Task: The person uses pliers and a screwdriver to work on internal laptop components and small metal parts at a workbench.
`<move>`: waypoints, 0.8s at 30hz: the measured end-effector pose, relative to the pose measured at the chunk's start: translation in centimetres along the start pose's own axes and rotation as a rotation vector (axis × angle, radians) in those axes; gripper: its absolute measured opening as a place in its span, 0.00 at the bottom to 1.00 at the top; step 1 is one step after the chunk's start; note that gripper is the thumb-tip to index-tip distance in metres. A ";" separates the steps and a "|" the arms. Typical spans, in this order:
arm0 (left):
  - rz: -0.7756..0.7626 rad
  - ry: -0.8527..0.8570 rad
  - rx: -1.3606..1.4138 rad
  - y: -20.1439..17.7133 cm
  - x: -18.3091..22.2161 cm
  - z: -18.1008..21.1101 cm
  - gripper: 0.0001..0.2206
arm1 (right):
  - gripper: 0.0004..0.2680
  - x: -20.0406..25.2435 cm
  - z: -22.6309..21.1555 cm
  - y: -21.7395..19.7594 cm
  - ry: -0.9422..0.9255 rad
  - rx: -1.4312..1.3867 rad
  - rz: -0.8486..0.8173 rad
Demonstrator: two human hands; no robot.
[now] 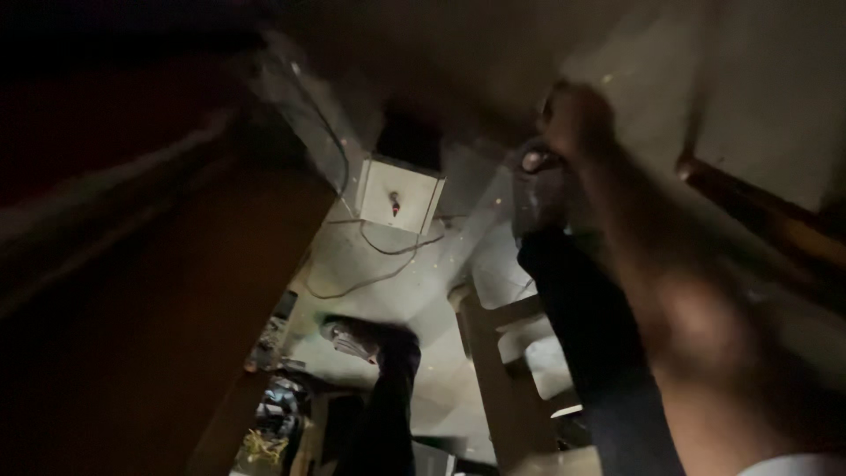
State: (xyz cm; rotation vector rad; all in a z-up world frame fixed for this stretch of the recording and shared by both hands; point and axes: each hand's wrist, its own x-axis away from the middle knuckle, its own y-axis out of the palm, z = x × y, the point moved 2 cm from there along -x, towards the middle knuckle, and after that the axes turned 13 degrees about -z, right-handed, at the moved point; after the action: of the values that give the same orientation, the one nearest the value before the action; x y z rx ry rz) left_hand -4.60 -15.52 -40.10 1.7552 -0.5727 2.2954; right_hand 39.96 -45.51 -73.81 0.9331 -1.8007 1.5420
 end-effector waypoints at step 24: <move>0.118 0.693 0.630 -25.8 46.1 8.8 0.09 | 0.03 70.4 -37.1 -26.0 -0.755 -1.054 0.004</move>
State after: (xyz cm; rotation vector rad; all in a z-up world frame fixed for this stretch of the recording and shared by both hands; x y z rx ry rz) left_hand 0.22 0.60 10.77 0.9491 0.2045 3.1396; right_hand 19.60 -20.58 3.51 0.9617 -2.6376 0.0202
